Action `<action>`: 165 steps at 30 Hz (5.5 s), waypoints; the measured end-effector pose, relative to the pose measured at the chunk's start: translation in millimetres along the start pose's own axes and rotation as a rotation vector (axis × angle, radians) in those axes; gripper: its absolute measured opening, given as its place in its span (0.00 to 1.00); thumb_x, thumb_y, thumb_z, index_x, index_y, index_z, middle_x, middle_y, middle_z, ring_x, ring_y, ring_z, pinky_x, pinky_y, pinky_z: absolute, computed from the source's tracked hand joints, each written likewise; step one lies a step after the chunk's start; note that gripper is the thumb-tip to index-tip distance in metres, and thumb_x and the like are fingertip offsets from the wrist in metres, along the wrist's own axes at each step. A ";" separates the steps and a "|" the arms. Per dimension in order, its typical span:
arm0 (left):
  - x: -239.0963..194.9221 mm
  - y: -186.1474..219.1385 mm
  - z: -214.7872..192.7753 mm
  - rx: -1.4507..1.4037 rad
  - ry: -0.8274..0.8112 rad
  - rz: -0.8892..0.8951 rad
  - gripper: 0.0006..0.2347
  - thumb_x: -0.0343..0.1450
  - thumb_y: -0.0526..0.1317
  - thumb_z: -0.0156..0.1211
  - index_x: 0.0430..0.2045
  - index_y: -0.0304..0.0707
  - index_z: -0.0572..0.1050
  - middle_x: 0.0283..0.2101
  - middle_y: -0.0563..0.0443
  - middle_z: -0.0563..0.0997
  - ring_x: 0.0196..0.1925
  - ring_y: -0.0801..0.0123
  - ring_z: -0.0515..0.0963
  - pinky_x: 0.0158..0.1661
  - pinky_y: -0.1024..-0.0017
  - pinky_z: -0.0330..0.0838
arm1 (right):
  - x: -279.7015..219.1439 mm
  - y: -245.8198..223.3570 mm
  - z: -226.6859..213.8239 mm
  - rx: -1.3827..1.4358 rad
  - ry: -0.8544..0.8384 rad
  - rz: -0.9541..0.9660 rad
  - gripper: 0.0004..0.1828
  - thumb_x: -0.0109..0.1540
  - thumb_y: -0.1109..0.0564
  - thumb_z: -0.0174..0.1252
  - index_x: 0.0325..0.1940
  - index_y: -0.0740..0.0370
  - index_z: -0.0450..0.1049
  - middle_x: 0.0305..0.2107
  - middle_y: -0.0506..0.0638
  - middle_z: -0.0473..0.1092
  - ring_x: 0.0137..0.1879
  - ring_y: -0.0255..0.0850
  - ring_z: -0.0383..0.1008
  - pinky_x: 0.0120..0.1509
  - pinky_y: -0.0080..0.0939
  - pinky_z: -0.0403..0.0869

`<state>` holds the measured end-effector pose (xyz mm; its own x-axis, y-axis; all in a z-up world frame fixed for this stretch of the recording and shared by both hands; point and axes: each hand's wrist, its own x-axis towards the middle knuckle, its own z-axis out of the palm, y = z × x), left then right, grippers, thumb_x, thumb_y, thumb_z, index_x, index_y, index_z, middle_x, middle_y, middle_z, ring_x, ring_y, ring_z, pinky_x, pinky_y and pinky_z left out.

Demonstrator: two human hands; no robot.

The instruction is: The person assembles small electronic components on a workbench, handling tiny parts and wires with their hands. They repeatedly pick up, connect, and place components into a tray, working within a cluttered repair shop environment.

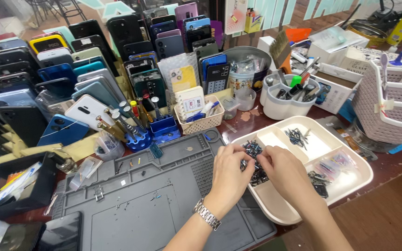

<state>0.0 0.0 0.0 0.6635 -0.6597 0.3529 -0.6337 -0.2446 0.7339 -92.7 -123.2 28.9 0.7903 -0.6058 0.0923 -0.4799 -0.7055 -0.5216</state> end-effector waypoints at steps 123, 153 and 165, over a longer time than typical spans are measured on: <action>-0.1 -82.3 -75.5 -1.227 -0.184 -0.595 0.06 0.71 0.38 0.67 0.35 0.37 0.78 0.29 0.61 0.78 0.28 0.83 0.74 0.28 0.83 0.67 | 21.7 -50.1 74.3 1.048 -0.181 -0.183 0.08 0.63 0.61 0.60 0.44 0.69 0.76 0.33 0.49 0.77 0.40 0.33 0.77 0.45 0.33 0.75; -73.7 -159.7 -182.8 -0.408 0.402 -0.459 0.09 0.71 0.40 0.64 0.32 0.31 0.81 0.30 0.54 0.84 0.33 0.80 0.79 0.37 0.80 0.72 | 9.4 -156.2 116.5 0.175 -0.362 -0.876 0.05 0.56 0.62 0.62 0.36 0.61 0.77 0.33 0.50 0.73 0.45 0.48 0.73 0.49 0.47 0.73; -67.6 -155.1 -186.7 -0.454 0.476 -0.455 0.08 0.71 0.40 0.62 0.33 0.33 0.81 0.31 0.54 0.85 0.32 0.79 0.79 0.34 0.79 0.71 | 24.0 -167.8 132.0 0.015 -0.410 -1.156 0.04 0.53 0.62 0.64 0.32 0.59 0.77 0.33 0.49 0.71 0.47 0.48 0.71 0.53 0.48 0.70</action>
<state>127.7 215.2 -29.4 0.9814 -0.1653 0.0972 -0.1045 -0.0359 0.9939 57.0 29.2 6.6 0.8109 0.5358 0.2351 0.5851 -0.7451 -0.3201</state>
